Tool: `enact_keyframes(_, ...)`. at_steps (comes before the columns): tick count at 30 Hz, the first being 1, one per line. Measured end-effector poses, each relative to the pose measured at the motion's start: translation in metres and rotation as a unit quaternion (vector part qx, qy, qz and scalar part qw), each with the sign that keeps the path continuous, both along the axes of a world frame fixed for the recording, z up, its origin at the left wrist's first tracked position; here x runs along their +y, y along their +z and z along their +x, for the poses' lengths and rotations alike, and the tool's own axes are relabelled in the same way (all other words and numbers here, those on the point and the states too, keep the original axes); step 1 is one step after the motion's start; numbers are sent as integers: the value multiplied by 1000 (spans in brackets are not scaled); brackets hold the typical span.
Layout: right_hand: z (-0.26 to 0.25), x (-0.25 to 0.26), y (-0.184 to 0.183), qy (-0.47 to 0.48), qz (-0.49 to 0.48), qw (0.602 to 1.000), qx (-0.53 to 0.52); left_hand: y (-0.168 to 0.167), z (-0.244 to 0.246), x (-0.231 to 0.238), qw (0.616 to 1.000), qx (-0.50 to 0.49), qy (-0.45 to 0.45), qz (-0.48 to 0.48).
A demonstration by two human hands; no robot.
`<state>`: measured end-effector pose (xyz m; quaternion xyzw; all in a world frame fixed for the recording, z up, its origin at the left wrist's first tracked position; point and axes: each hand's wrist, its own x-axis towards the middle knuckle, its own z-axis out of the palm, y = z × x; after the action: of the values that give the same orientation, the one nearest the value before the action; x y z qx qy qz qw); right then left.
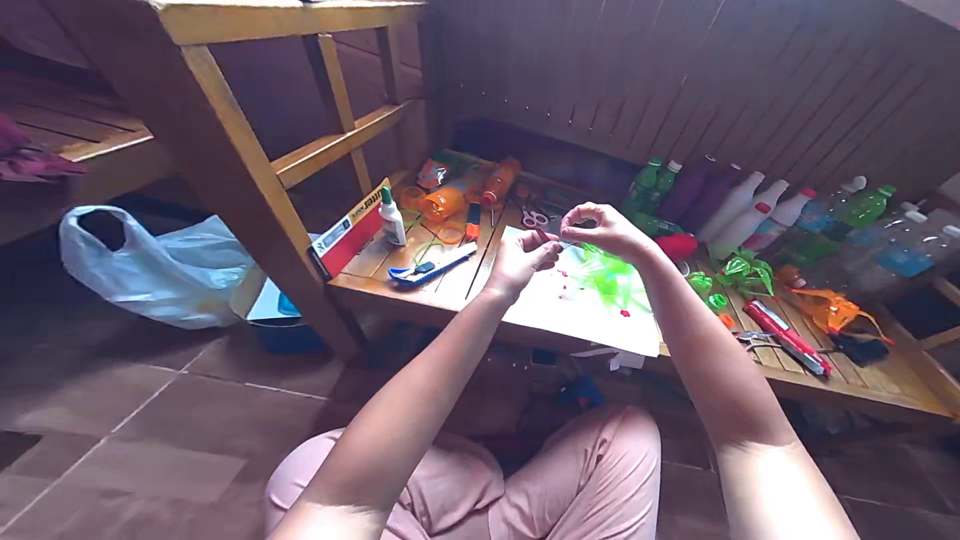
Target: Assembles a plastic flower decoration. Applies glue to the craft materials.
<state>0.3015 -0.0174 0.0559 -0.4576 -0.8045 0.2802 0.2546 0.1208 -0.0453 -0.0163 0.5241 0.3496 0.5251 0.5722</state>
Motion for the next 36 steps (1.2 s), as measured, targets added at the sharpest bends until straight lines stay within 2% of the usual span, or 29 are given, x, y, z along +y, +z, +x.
enact_keyframes(6,14,-10,-22,-26,40,999,21,-7,11,-3,1000,19,16,16)
enact_keyframes(9,15,-43,-38,-114,84,988,69,-12,10,-2,998,61,22,-6)
enact_keyframes(11,1,-74,-61,-198,59,959,192,-15,10,1,994,102,20,-18)
enact_keyframes(12,-7,-84,-75,-209,12,940,268,-17,9,4,993,119,16,-18)
enact_keyframes(15,-36,-99,-108,-182,-156,854,462,-20,8,8,990,140,10,-8)
enact_keyframes(18,-58,-92,-121,-178,-220,767,576,-22,10,8,988,155,12,5)
enact_keyframes(21,-70,-81,-125,-184,-237,713,634,-32,10,10,982,187,22,29)
enact_keyframes(27,-78,-78,-132,-161,-242,654,699,-41,11,13,968,238,53,62)
enact_keyframes(36,-83,-82,-132,-124,-257,617,733,-38,10,11,943,305,88,104)
